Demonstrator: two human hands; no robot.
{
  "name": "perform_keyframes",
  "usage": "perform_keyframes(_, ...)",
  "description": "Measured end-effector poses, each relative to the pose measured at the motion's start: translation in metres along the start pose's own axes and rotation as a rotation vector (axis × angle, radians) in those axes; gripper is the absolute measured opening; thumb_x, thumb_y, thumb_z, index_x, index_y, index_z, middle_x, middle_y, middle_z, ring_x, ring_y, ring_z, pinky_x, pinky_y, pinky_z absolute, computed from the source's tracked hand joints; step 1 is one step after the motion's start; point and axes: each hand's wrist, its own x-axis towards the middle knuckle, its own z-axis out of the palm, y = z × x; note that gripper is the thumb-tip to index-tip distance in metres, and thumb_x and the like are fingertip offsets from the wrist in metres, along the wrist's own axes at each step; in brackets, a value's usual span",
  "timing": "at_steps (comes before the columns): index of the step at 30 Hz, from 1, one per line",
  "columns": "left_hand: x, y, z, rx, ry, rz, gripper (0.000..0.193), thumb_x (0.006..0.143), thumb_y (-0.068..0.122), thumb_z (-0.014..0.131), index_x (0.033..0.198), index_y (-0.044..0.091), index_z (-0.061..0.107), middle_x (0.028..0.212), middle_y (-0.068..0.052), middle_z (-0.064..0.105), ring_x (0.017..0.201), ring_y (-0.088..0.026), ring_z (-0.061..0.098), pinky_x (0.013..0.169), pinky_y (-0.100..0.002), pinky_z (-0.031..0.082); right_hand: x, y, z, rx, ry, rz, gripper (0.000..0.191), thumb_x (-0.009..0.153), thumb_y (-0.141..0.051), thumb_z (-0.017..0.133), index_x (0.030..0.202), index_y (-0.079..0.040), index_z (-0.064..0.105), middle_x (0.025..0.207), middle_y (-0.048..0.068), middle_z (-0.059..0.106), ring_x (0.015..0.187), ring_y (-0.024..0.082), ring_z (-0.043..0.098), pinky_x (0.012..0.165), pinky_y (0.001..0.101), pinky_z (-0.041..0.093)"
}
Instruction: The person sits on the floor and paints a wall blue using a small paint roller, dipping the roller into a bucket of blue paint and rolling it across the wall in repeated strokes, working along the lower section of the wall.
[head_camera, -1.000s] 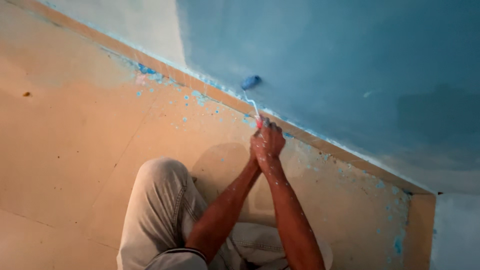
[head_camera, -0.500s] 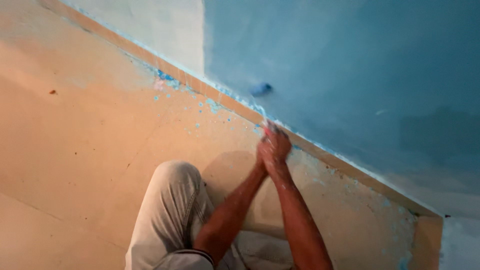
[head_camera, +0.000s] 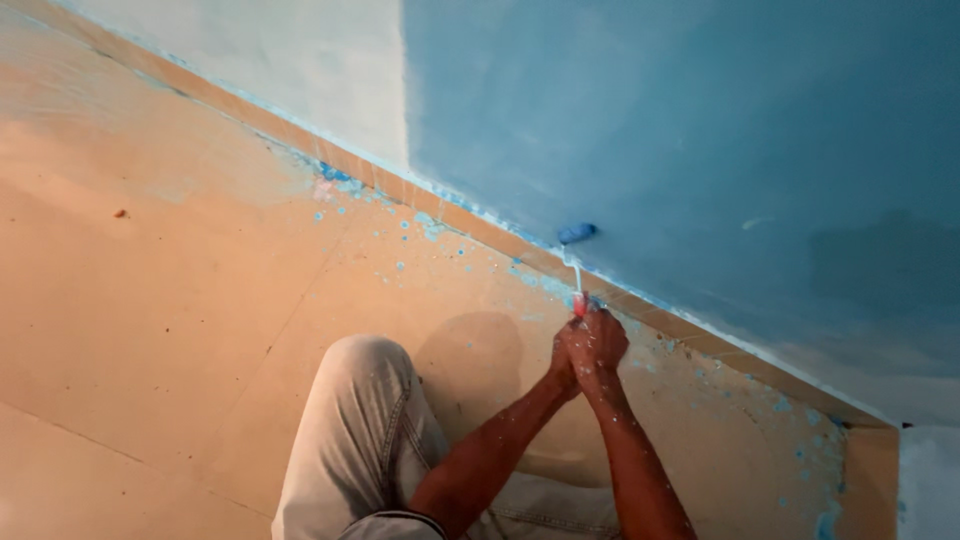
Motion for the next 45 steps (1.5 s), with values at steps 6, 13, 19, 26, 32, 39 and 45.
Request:
perform_keyframes(6, 0.030, 0.085, -0.007, 0.092, -0.009, 0.279, 0.032, 0.101, 0.032, 0.051, 0.122, 0.012, 0.064, 0.111, -0.004, 0.069, 0.102, -0.018, 0.065, 0.087, -0.034, 0.053, 0.037, -0.092, 0.022, 0.180, 0.322, -0.367, 0.032, 0.091, -0.023, 0.060, 0.120, -0.017, 0.070, 0.106, 0.016, 0.074, 0.093, 0.041, 0.069, 0.080, 0.0525, 0.055)
perform_keyframes(13, 0.034, 0.086, -0.011, 0.140, -0.002, 0.328, 0.031, 0.100, 0.031, 0.053, 0.122, 0.011, 0.064, 0.111, -0.004, 0.069, 0.101, -0.018, 0.065, 0.086, -0.034, 0.053, 0.036, -0.103, 0.004, 0.088, 0.095, -0.197, 0.033, 0.092, -0.027, 0.058, 0.121, -0.014, 0.068, 0.097, 0.019, 0.072, 0.088, 0.042, 0.068, 0.075, 0.0548, 0.054)
perform_keyframes(19, 0.011, 0.014, -0.016, 0.114, 0.036, 0.107, 0.031, 0.100, 0.031, 0.054, 0.122, 0.011, 0.064, 0.110, -0.004, 0.069, 0.101, -0.018, 0.065, 0.085, -0.034, 0.053, -0.003, -0.034, -0.003, 0.103, -0.024, 0.052, 0.037, 0.099, -0.041, 0.053, 0.118, -0.015, 0.071, 0.108, 0.017, 0.073, 0.098, 0.042, 0.068, 0.084, 0.0532, 0.053)
perform_keyframes(26, 0.032, 0.084, -0.005, 0.215, 0.015, 0.335, 0.031, 0.100, 0.030, 0.056, 0.122, 0.011, 0.064, 0.110, -0.004, 0.069, 0.100, -0.018, 0.065, 0.084, -0.035, 0.053, 0.039, -0.103, -0.012, 0.167, 0.101, -0.181, 0.035, 0.093, -0.031, 0.054, 0.118, -0.013, 0.071, 0.103, 0.019, 0.073, 0.093, 0.043, 0.069, 0.082, 0.0535, 0.054)
perform_keyframes(32, 0.038, 0.108, 0.001, 0.260, -0.007, 0.431, 0.031, 0.099, 0.029, 0.057, 0.122, 0.010, 0.064, 0.109, -0.004, 0.069, 0.100, -0.018, 0.065, 0.082, -0.035, 0.053, 0.048, -0.127, -0.026, 0.162, 0.119, -0.195, 0.032, 0.104, -0.035, 0.054, 0.108, -0.008, 0.071, 0.099, 0.020, 0.072, 0.091, 0.044, 0.068, 0.082, 0.0552, 0.053)
perform_keyframes(39, 0.011, 0.022, 0.005, -0.024, 0.076, 0.070, 0.033, 0.101, 0.033, 0.057, 0.124, 0.011, 0.065, 0.110, -0.003, 0.069, 0.101, -0.017, 0.066, 0.083, -0.034, 0.054, 0.013, -0.030, -0.018, 0.066, 0.062, -0.061, 0.038, 0.090, -0.037, 0.061, 0.116, -0.012, 0.071, 0.106, 0.018, 0.074, 0.099, 0.041, 0.069, 0.085, 0.0523, 0.054)
perform_keyframes(45, 0.015, 0.076, 0.008, 0.329, 0.031, 0.316, 0.034, 0.103, 0.032, 0.053, 0.125, 0.009, 0.064, 0.109, -0.003, 0.070, 0.098, -0.015, 0.064, 0.083, -0.034, 0.054, 0.035, -0.087, -0.019, 0.209, 0.245, -0.191, 0.040, 0.095, -0.040, 0.057, 0.118, -0.011, 0.072, 0.107, 0.021, 0.073, 0.098, 0.047, 0.067, 0.085, 0.0554, 0.052)
